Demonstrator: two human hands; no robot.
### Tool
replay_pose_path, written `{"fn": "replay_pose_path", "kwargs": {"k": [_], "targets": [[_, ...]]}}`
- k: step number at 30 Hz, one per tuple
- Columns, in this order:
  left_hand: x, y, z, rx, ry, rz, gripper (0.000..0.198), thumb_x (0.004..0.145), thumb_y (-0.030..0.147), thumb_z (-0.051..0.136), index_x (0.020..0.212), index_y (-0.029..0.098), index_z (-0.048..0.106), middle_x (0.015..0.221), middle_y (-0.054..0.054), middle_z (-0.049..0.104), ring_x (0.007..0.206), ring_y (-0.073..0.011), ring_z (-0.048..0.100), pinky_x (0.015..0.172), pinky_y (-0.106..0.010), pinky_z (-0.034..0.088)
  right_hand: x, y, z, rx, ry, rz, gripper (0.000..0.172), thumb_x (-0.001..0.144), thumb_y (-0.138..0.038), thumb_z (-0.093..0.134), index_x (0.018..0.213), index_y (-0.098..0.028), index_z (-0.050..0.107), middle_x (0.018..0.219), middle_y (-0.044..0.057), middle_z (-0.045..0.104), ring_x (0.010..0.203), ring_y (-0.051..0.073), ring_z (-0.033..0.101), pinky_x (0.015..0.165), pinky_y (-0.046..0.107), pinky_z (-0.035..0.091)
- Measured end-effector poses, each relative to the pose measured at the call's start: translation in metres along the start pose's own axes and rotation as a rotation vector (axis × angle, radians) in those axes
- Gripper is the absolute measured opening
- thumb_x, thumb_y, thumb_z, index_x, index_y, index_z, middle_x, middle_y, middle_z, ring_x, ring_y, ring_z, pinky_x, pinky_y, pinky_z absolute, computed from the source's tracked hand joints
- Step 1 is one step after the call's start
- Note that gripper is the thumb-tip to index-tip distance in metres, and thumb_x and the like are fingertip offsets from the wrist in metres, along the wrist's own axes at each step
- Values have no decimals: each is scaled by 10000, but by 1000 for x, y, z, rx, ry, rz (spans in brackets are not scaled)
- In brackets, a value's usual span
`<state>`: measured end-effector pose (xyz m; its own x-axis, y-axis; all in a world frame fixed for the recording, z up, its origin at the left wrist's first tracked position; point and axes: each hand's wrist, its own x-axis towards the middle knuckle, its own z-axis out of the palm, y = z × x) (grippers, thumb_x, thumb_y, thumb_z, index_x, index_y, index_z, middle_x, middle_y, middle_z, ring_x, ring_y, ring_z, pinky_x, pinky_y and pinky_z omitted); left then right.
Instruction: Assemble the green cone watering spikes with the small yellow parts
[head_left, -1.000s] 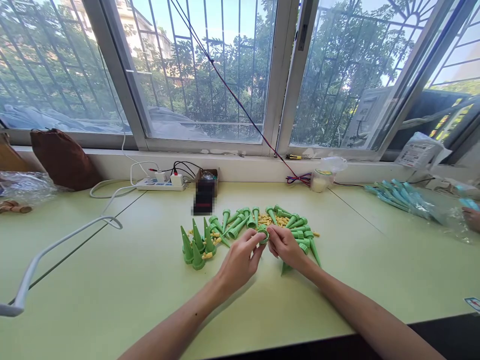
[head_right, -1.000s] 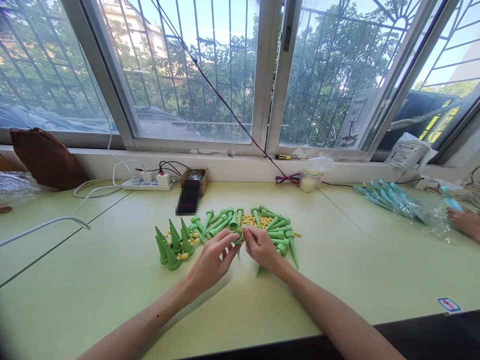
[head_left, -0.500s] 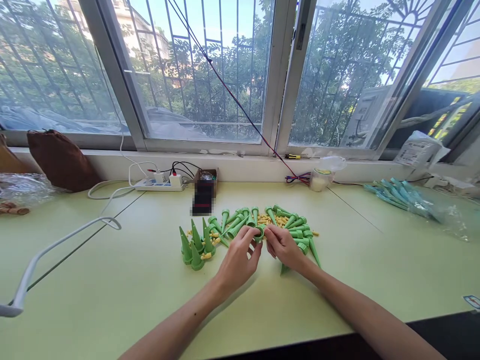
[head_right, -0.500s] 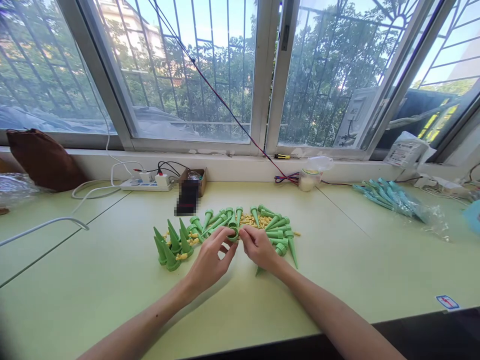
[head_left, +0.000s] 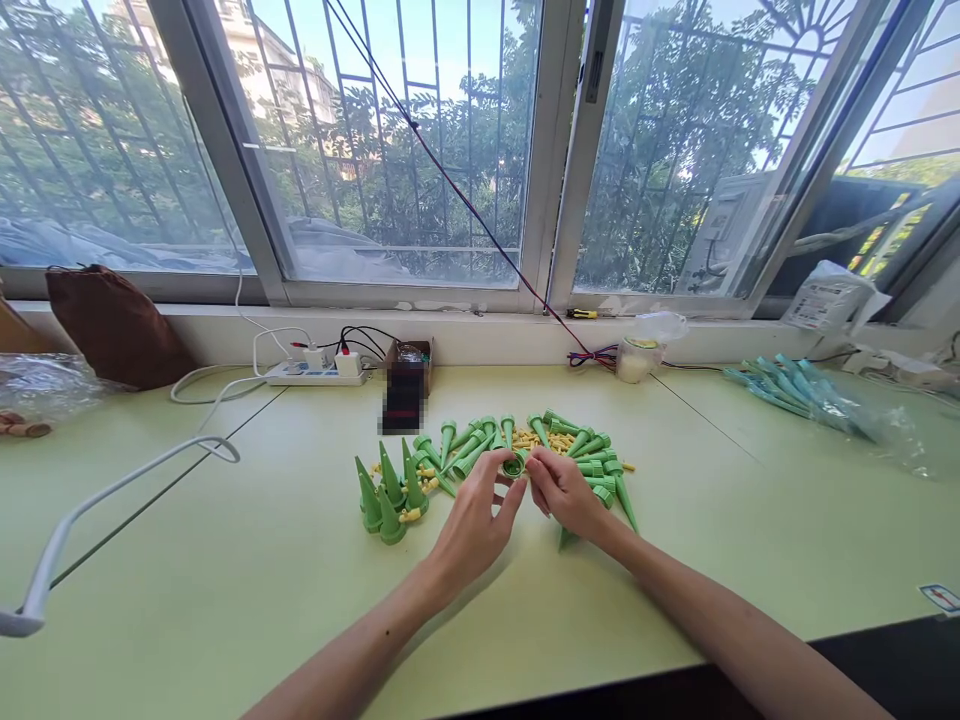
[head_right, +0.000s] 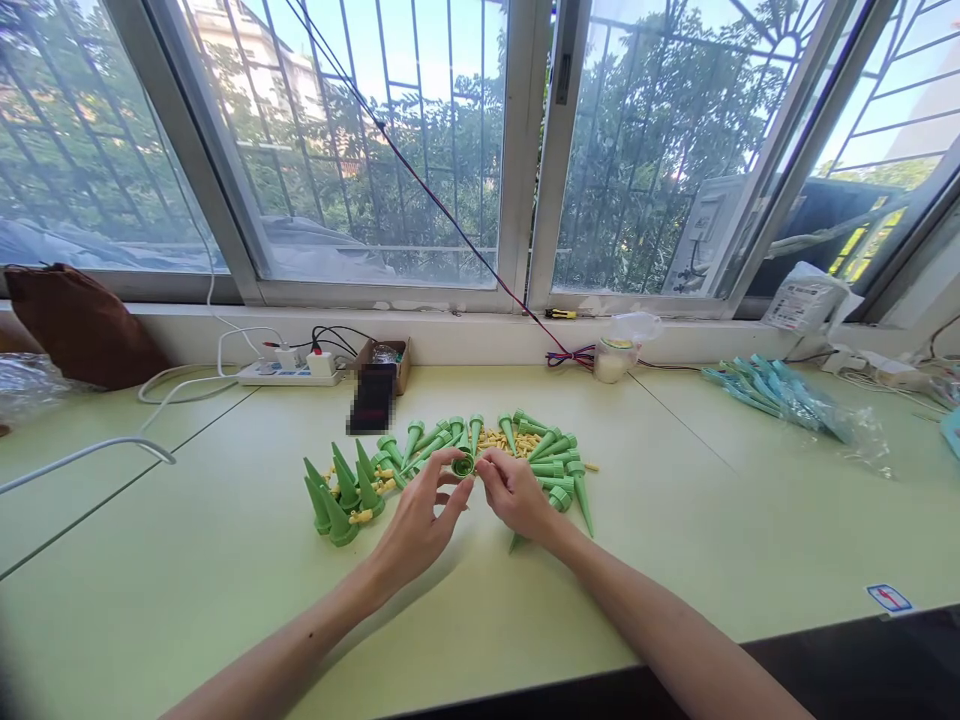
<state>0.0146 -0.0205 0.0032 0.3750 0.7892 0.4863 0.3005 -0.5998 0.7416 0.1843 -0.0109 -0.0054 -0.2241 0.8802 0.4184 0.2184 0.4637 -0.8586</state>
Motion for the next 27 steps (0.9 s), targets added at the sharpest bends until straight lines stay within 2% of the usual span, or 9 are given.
{"fn": "replay_pose_path", "kwargs": {"k": [5,12,19,23,27], "targets": [[3,-2,2,-161,33,-105,289,986,410,458,1228,268,390,1190,-68,520,883,-143,641,691,-321,629,0,-1,1,-13,0,-9,409,1010,-541,390,756,-222,428,459,-75,427,391,104,359,449,249,299],[9,0,1,-334,93,-256,296,955,488,479,1085,223,461,939,-6,499,789,-148,655,599,-295,616,-1,1,0,-24,-28,-18,389,1016,-517,391,797,-205,466,468,-77,431,387,92,354,441,234,291],[11,-2,0,-429,63,-333,323,936,532,484,928,210,466,751,44,471,572,-118,593,446,-243,526,0,3,0,-57,-30,-26,363,1011,-495,412,820,-198,495,474,-72,434,396,95,346,442,236,276],[12,5,-2,-530,2,-407,341,929,549,482,920,208,466,623,58,497,493,-124,561,432,-238,494,0,4,0,-92,-33,-34,371,1013,-483,410,806,-192,512,482,-62,448,408,96,355,452,236,290],[13,11,-4,-607,-25,-446,366,907,556,519,850,197,487,632,41,528,487,-113,552,449,-232,488,0,6,0,-110,-35,-40,367,1013,-468,415,805,-187,525,491,-59,454,421,96,366,461,233,302]]}}
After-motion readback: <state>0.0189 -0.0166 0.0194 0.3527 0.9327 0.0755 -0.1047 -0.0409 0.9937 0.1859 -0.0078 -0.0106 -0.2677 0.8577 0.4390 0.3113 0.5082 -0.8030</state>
